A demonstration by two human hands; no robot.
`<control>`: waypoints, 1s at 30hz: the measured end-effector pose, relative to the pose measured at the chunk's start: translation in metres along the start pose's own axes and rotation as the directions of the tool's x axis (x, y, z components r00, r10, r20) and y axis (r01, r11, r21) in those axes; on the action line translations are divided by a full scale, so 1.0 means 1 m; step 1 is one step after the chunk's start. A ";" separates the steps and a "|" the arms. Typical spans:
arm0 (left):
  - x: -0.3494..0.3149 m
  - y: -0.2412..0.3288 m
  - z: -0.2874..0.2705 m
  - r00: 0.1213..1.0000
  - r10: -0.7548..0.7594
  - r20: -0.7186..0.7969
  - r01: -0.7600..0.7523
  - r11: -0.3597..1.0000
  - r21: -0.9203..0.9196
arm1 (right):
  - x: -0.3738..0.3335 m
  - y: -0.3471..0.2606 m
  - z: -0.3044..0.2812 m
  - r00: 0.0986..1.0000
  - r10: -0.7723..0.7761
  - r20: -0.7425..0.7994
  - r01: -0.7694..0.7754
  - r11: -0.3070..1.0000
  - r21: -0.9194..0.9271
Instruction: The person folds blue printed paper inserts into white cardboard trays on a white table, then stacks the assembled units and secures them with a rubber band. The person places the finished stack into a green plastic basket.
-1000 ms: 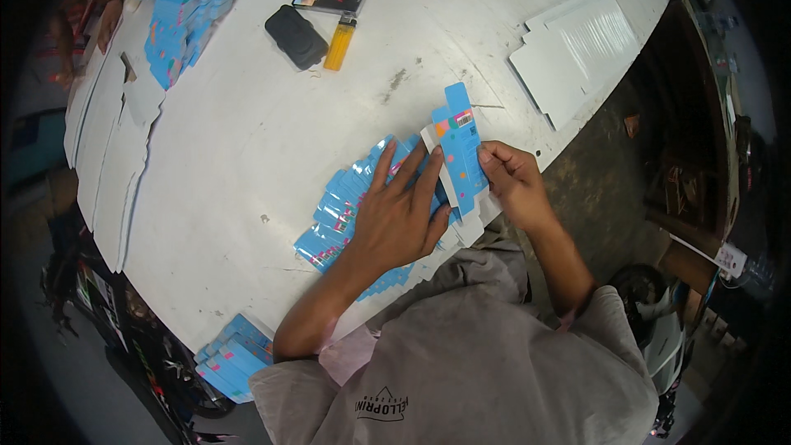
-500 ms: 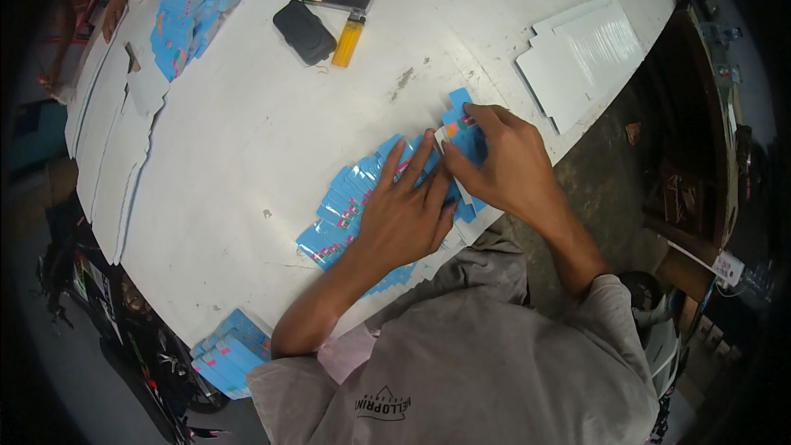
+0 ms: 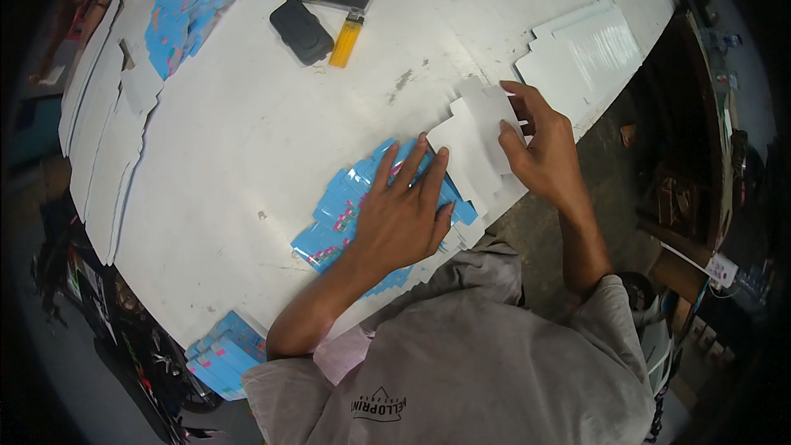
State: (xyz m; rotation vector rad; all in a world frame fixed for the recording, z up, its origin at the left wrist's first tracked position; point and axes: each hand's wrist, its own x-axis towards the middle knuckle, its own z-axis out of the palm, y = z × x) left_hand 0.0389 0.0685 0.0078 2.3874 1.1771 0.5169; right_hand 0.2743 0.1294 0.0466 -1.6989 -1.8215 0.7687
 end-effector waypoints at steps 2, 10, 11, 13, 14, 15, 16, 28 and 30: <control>0.000 0.000 0.000 1.000 0.002 0.002 -0.002 1.000 -0.016 | -0.006 0.006 0.001 0.999 -0.002 -0.044 -0.001 0.997 -0.080; 0.001 0.000 -0.002 1.000 0.016 -0.010 -0.017 0.998 -0.066 | -0.040 0.024 0.028 0.940 -0.287 -0.185 0.230 0.933 -0.276; 0.001 0.000 -0.001 1.000 0.018 -0.010 -0.019 0.998 -0.065 | -0.045 0.021 0.028 0.958 -0.254 -0.136 0.230 0.959 -0.167; 0.001 0.000 0.000 1.000 0.019 -0.009 -0.020 0.997 -0.071 | -0.052 0.006 0.028 0.983 -0.182 -0.036 0.179 0.980 -0.082; 0.000 0.000 -0.001 1.000 0.016 -0.008 -0.016 0.997 -0.076 | -0.054 0.000 0.027 0.982 -0.188 -0.030 0.186 0.980 -0.075; -0.001 0.000 -0.001 1.000 0.012 -0.008 -0.012 0.997 -0.081 | -0.055 -0.005 0.026 0.981 -0.195 -0.023 0.193 0.979 -0.068; 0.000 -0.001 -0.001 1.000 0.011 -0.008 -0.012 0.998 -0.061 | -0.056 -0.008 0.025 0.982 -0.188 -0.008 0.185 0.974 -0.134; 0.001 0.000 -0.003 1.000 0.006 0.019 -0.005 0.998 -0.058 | -0.038 0.031 0.029 0.990 -0.140 0.022 0.139 0.924 -0.356; 0.002 0.000 -0.003 1.000 0.004 0.020 -0.003 0.998 -0.066 | -0.023 0.041 0.031 0.990 -0.066 -0.126 0.042 0.982 -0.183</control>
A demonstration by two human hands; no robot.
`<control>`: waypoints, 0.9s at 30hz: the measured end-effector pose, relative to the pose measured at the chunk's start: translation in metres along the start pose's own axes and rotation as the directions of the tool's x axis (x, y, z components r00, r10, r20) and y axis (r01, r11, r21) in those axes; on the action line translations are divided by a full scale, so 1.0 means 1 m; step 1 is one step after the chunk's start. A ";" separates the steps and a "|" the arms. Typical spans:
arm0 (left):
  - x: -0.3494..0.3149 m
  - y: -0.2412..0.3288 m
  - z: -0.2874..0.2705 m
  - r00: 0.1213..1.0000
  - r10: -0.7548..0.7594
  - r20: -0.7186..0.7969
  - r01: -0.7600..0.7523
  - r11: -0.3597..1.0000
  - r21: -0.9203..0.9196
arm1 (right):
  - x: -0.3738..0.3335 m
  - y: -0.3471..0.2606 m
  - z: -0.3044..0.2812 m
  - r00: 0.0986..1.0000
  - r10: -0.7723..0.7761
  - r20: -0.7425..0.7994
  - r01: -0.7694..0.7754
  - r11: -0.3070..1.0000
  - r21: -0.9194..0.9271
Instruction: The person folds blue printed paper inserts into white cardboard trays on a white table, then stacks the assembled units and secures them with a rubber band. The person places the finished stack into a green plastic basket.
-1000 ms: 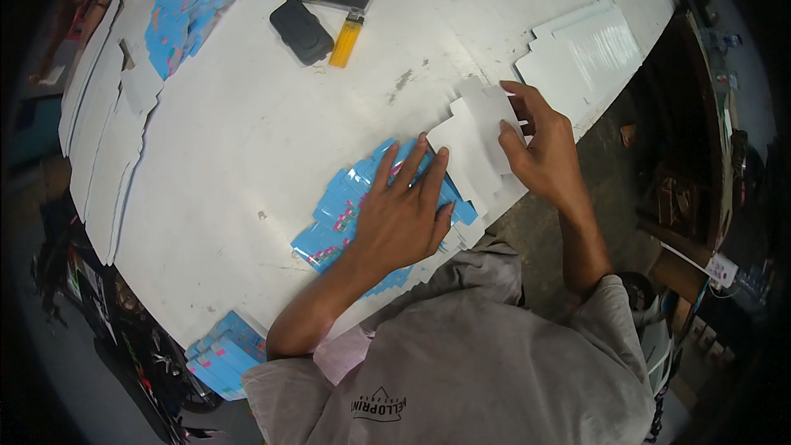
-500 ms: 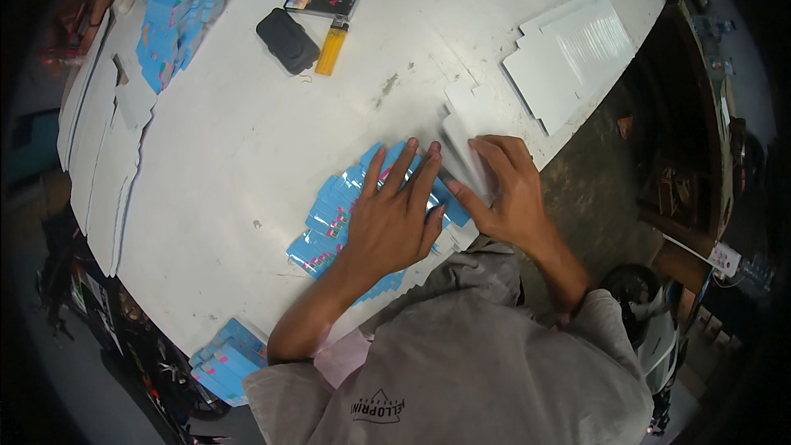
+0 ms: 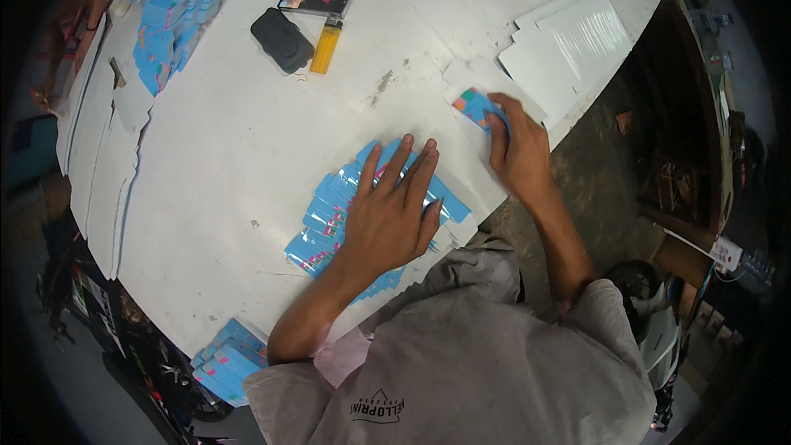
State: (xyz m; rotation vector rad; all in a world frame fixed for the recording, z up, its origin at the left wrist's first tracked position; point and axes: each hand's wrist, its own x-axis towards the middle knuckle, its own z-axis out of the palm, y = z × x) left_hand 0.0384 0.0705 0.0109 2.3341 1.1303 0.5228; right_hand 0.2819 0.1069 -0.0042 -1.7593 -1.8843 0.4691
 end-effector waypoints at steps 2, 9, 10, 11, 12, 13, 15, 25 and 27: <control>-0.001 0.000 0.000 1.000 -0.004 0.002 0.004 1.000 0.000 | 0.011 0.008 0.005 0.982 -0.095 -0.164 0.086 0.994 -0.060; 0.000 -0.002 0.003 1.000 0.005 -0.012 -0.005 0.999 0.047 | -0.015 0.005 0.010 0.962 -0.268 -0.059 0.237 0.921 -0.309; -0.001 -0.002 0.002 1.000 -0.008 0.004 0.008 0.999 0.052 | -0.022 -0.007 0.008 0.955 -0.294 -0.034 0.266 0.904 -0.334; 0.000 -0.001 0.002 1.000 -0.013 0.015 0.012 0.998 0.055 | -0.026 -0.016 0.004 0.948 -0.319 -0.013 0.293 0.883 -0.366; 0.001 0.000 0.001 0.999 -0.018 0.027 0.016 0.998 0.058 | -0.029 -0.016 0.006 0.939 -0.343 -0.003 0.313 0.861 -0.400; 0.001 0.002 -0.001 0.998 -0.027 0.053 0.024 0.998 0.065 | -0.028 -0.018 0.004 0.950 -0.311 0.004 0.291 0.883 -0.367; 0.001 0.004 -0.002 0.995 -0.034 0.099 0.027 0.997 0.072 | -0.026 -0.022 -0.003 0.969 -0.246 0.017 0.239 0.919 -0.312; 0.002 0.003 0.001 0.999 0.025 0.040 -0.030 0.990 0.138 | -0.023 0.000 -0.004 0.964 -0.266 0.014 0.263 0.941 -0.212; 0.001 0.003 0.000 0.999 0.017 0.047 -0.023 0.991 0.132 | -0.019 0.005 -0.006 0.961 -0.276 0.011 0.275 0.954 -0.120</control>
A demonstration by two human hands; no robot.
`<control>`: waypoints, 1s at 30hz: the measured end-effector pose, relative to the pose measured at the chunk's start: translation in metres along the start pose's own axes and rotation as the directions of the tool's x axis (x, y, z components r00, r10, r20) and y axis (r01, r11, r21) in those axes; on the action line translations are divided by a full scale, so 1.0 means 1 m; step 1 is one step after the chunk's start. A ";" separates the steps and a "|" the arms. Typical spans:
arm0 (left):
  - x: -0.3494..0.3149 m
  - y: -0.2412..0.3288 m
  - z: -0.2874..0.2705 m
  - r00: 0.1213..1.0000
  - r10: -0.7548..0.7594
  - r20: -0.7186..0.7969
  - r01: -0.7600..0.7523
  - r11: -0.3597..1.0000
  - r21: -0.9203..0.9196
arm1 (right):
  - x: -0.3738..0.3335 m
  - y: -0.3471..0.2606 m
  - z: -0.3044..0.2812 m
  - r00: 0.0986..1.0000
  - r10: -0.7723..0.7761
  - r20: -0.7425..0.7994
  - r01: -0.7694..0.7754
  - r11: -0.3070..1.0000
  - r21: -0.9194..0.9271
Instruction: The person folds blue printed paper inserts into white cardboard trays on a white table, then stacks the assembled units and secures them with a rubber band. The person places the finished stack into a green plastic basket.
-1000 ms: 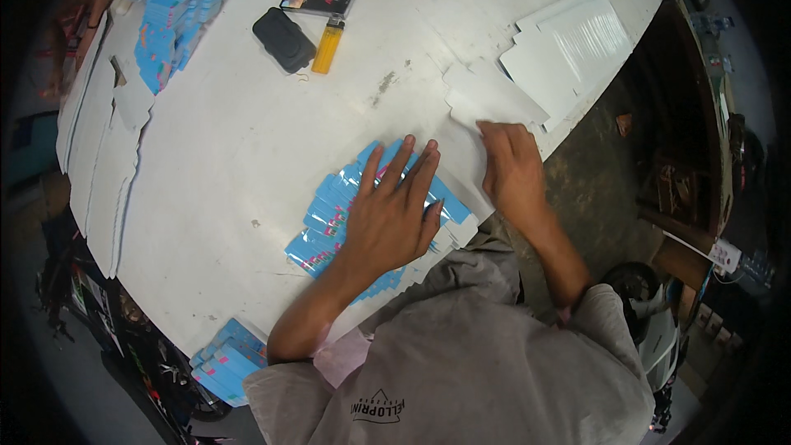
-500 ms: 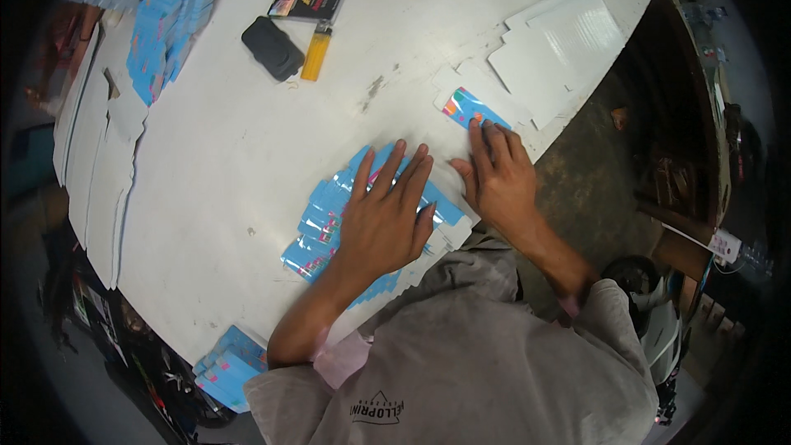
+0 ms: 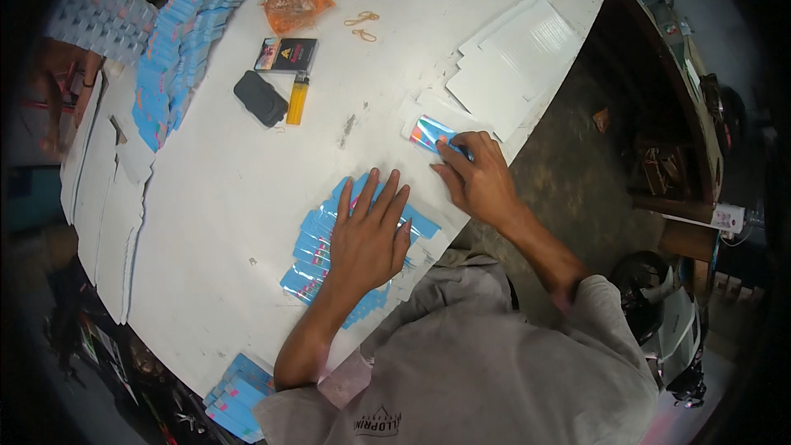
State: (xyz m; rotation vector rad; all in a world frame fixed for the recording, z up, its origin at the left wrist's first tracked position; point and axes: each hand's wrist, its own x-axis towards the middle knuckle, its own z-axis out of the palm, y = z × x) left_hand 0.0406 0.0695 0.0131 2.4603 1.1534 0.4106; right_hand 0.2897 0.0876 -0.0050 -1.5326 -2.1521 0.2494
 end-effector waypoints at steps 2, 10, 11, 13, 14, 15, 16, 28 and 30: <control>0.001 0.000 -0.001 1.000 -0.005 -0.001 0.005 1.000 0.001 | 0.004 -0.008 -0.003 0.994 0.011 -0.113 -0.021 0.996 -0.083; 0.002 0.002 -0.003 1.000 -0.012 0.010 0.012 0.999 -0.035 | 0.009 -0.014 -0.007 0.960 0.167 -0.222 -0.206 0.965 -0.163; 0.001 0.002 -0.003 1.000 -0.010 0.006 0.010 0.999 -0.039 | 0.010 -0.012 -0.008 0.956 0.153 -0.251 -0.205 0.959 -0.197; 0.001 0.002 -0.003 1.000 -0.010 0.000 0.010 0.999 -0.041 | 0.007 -0.005 -0.008 0.969 0.109 -0.221 -0.161 0.960 -0.231; 0.001 0.001 -0.002 1.000 -0.012 -0.003 0.012 0.999 -0.040 | 0.002 0.002 -0.010 0.984 0.078 -0.161 -0.114 0.967 -0.228; 0.000 0.001 -0.002 1.000 -0.016 -0.006 0.016 0.999 -0.039 | 0.001 0.006 -0.010 0.994 0.045 -0.100 -0.067 0.973 -0.223; 0.000 0.001 -0.001 1.000 -0.013 -0.006 0.012 0.999 -0.041 | -0.004 0.002 -0.010 0.987 0.108 -0.122 -0.114 0.992 -0.048; 0.000 0.001 -0.003 1.000 -0.024 -0.014 0.024 0.999 -0.044 | -0.002 -0.013 -0.002 0.906 0.410 0.106 -0.376 0.663 0.647; 0.001 0.000 -0.002 1.000 -0.015 -0.020 0.014 0.999 -0.047 | -0.006 -0.020 -0.003 0.947 0.312 0.070 -0.305 0.816 0.491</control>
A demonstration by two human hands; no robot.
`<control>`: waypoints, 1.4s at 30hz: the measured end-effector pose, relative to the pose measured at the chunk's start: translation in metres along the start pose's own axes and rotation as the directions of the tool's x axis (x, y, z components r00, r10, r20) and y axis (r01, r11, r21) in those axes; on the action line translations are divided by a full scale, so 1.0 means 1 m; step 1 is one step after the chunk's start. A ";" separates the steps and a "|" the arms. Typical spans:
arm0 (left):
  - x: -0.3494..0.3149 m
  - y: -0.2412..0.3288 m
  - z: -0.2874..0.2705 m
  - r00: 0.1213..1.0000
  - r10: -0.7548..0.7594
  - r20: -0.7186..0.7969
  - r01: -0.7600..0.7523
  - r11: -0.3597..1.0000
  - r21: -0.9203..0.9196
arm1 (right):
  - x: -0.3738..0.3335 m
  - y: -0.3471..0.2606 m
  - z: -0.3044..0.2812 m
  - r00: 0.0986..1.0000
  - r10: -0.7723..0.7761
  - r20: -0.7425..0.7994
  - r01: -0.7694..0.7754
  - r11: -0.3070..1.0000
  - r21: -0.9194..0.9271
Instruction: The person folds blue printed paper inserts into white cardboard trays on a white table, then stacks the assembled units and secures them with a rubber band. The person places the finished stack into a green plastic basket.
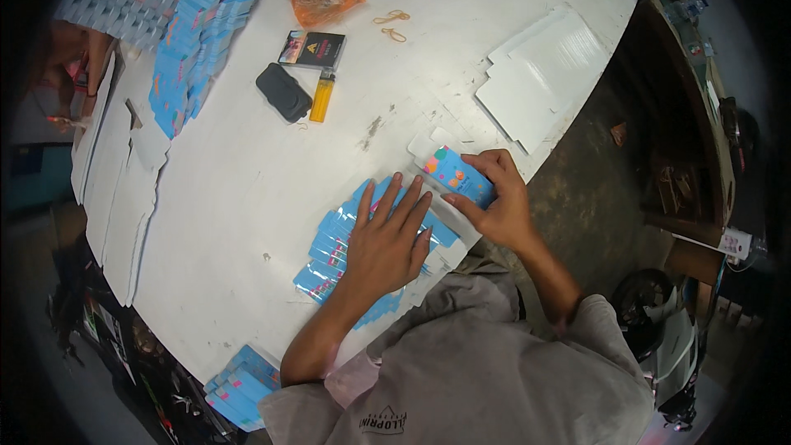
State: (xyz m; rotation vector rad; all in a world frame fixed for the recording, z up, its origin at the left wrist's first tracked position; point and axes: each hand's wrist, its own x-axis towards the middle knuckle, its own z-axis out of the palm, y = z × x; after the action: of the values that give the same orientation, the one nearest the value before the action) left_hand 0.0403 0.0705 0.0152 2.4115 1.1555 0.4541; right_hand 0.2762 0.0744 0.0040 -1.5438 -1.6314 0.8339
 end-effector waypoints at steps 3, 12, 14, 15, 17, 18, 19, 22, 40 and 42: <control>0.000 -0.001 0.001 1.000 0.008 -0.007 -0.008 1.000 0.007 | -0.004 -0.008 0.004 0.997 -0.078 -0.005 0.076 0.979 -0.188; -0.002 -0.002 0.002 1.000 0.002 0.014 -0.002 1.000 -0.001 | -0.007 -0.002 0.007 0.963 -0.261 0.064 0.261 0.854 -0.449; -0.002 -0.002 0.003 1.000 0.008 0.017 -0.008 1.000 0.002 | -0.009 0.002 0.008 0.943 -0.316 0.108 0.325 0.792 -0.516; -0.002 -0.002 0.003 1.000 0.011 0.019 -0.011 1.000 0.003 | -0.009 0.002 0.008 0.937 -0.332 0.105 0.335 0.778 -0.531; -0.002 -0.002 0.003 1.000 -0.013 0.028 0.014 0.999 -0.034 | -0.010 0.002 0.009 0.926 -0.363 0.100 0.354 0.749 -0.560; -0.002 -0.002 0.004 0.999 -0.025 0.033 0.027 0.998 -0.053 | -0.011 0.000 0.009 0.939 -0.340 0.056 0.318 0.792 -0.521; -0.002 -0.001 0.005 1.000 -0.019 0.014 0.020 0.998 -0.054 | -0.011 -0.005 0.007 0.949 -0.314 0.014 0.282 0.831 -0.479; -0.003 -0.001 0.009 1.000 -0.012 -0.021 0.012 1.000 -0.020 | -0.014 -0.037 0.004 0.997 0.071 0.041 -0.069 0.997 -0.040; -0.010 0.002 0.012 0.999 0.035 -0.032 -0.029 0.988 0.154 | -0.012 -0.014 0.016 0.801 0.331 0.499 -0.499 0.830 0.250; -0.011 0.002 0.014 0.997 0.053 -0.047 -0.043 0.982 0.184 | -0.009 -0.015 0.018 0.828 0.298 0.476 -0.426 0.885 0.189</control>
State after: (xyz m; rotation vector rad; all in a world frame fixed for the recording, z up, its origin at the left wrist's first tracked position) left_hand 0.0419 0.0574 0.0027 2.6039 1.2108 0.4458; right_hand 0.2530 0.0644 0.0062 -1.5524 -1.4274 1.6560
